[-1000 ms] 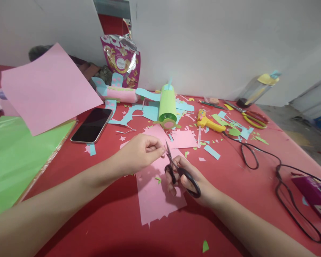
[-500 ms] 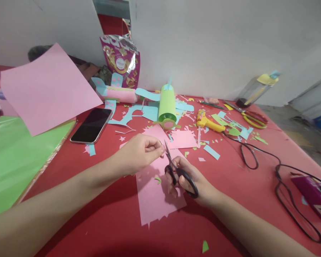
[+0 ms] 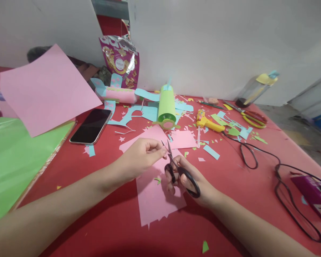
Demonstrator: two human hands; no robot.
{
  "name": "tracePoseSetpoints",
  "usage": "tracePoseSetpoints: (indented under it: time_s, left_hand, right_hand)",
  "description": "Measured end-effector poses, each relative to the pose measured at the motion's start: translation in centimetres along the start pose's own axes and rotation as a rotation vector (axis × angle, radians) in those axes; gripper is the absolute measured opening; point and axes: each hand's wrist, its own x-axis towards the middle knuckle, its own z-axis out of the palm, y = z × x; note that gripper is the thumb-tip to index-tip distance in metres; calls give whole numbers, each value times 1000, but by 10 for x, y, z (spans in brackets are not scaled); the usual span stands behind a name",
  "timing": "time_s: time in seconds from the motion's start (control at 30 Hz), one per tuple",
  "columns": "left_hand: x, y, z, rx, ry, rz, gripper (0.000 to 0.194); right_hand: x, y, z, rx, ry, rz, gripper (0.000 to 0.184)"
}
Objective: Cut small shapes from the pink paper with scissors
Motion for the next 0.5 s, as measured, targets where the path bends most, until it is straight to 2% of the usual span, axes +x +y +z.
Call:
tracePoseSetpoints:
  time_s: [0.23,0.5]
  left_hand:
    - [-2,-6,9,-128,67,22,22]
    - [-1,-14,15,-178,74,-10,20]
  right_hand:
    - [-1,2,1,26,19,-24,34]
    - [1,1,1,-16,18,-22,34]
